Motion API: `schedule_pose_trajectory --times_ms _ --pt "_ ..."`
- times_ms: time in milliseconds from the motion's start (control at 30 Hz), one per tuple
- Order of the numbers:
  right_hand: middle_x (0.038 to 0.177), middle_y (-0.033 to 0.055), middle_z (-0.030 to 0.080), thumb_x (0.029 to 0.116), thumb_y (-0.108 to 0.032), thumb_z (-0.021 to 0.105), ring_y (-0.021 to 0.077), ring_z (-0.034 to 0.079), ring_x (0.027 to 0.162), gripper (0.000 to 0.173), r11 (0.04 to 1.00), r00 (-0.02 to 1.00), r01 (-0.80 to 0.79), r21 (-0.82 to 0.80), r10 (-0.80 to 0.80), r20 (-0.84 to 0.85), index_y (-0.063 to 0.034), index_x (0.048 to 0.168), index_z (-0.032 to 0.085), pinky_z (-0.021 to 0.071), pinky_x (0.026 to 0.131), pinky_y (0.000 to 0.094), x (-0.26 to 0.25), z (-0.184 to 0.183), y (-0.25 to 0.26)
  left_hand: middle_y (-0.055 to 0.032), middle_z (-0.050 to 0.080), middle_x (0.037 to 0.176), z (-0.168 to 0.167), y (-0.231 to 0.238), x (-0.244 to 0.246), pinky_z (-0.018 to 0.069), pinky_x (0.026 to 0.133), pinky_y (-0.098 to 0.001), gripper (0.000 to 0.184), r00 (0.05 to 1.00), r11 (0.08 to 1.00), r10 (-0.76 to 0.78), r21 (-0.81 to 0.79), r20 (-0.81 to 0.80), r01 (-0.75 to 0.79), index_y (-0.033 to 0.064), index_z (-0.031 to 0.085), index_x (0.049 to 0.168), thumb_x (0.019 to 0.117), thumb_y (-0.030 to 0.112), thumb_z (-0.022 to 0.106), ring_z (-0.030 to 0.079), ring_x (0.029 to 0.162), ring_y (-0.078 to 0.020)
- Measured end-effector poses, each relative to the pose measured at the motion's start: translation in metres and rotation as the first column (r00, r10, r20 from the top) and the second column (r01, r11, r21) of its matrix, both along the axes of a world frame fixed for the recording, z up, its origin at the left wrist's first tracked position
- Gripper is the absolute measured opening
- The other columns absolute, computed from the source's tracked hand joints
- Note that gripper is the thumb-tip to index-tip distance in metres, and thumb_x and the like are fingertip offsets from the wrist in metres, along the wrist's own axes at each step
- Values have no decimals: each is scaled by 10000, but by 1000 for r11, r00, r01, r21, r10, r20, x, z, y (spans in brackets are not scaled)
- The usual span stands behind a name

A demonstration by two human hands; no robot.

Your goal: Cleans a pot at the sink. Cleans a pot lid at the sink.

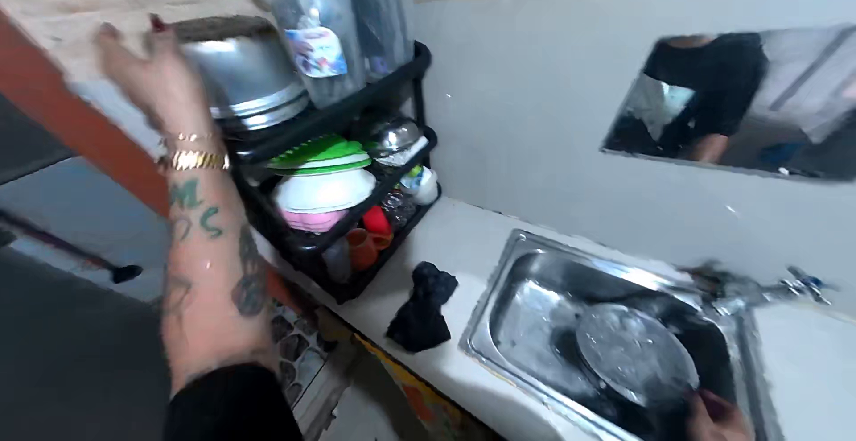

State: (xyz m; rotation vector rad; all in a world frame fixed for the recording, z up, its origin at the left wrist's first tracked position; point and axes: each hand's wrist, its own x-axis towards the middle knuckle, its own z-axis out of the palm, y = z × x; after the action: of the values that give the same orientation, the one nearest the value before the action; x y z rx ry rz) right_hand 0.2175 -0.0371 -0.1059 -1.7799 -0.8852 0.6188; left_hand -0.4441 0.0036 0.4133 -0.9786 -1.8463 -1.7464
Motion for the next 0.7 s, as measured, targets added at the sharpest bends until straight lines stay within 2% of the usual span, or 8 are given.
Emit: schedule_pose_trajectory --times_ms 100,200,233,300,367,433,600,700 --pt "1172 345 640 1000 -194 632 426 631 1101 433 1000 996 -13 -12 14 84 142 1266 572 484 995 568 4 -14 2 -249 504 1468 -85 14 70 409 1146 -300 565 889 938 -237 147 -391 315 -132 430 1434 1041 246 579 487 1392 -222" --pt "1160 279 670 1008 -143 600 322 662 1064 344 993 998 -62 -101 61 -16 117 1233 610 522 964 470 2 13 14 -285 535 1407 -199 16 209 463 1085 -306 457 657 748 -660 -241 -363 619 -166 458 1365 1038 145 525 560 1298 -230" --pt "1172 250 667 1028 -143 575 269 670 1040 337 987 991 -98 -131 84 -106 103 1257 594 548 932 424 3 21 24 -302 566 1386 -238 16 250 466 1090 -391 447 588 640 -764 -430 -266 637 -141 503 1360 1031 156 554 585 1282 -310" --pt "1194 234 657 1068 -128 517 224 691 966 343 976 931 -148 -162 82 -354 90 1333 529 579 841 374 8 34 46 -263 495 1499 -317 26 316 395 1156 -530 564 419 202 -904 -777 87 596 -43 441 1491 1038 260 587 505 1379 -390" --pt "1200 222 658 1088 -109 446 220 698 917 346 964 851 -190 -185 67 -520 60 1388 481 584 801 369 19 42 66 -247 440 1553 -389 40 378 304 1208 -571 674 238 -145 -935 -897 262 417 -16 417 1528 1011 356 640 410 1456 -397" --pt "1202 197 661 1092 -143 430 223 686 925 358 947 829 -251 -201 103 -549 16 1407 490 568 810 380 29 51 77 -222 332 1633 -444 42 432 143 1244 -620 762 67 -320 -938 -924 340 210 4 340 1580 1010 428 615 264 1541 -372" --pt "1233 180 661 1094 -193 462 233 681 974 334 939 862 -313 -144 217 -458 -13 1367 535 557 835 409 48 61 71 -175 126 1712 -517 39 518 15 1231 -667 865 -53 -415 -908 -909 416 -32 62 139 1646 1013 408 618 75 1592 -333" --pt "1194 194 685 1055 -135 544 248 696 1013 297 954 936 -288 -84 261 -236 20 1302 603 571 892 428 71 62 41 -225 122 1699 -535 33 538 99 1249 -620 675 -27 -397 -917 -917 398 -50 39 160 1638 1092 296 461 99 1581 -386"
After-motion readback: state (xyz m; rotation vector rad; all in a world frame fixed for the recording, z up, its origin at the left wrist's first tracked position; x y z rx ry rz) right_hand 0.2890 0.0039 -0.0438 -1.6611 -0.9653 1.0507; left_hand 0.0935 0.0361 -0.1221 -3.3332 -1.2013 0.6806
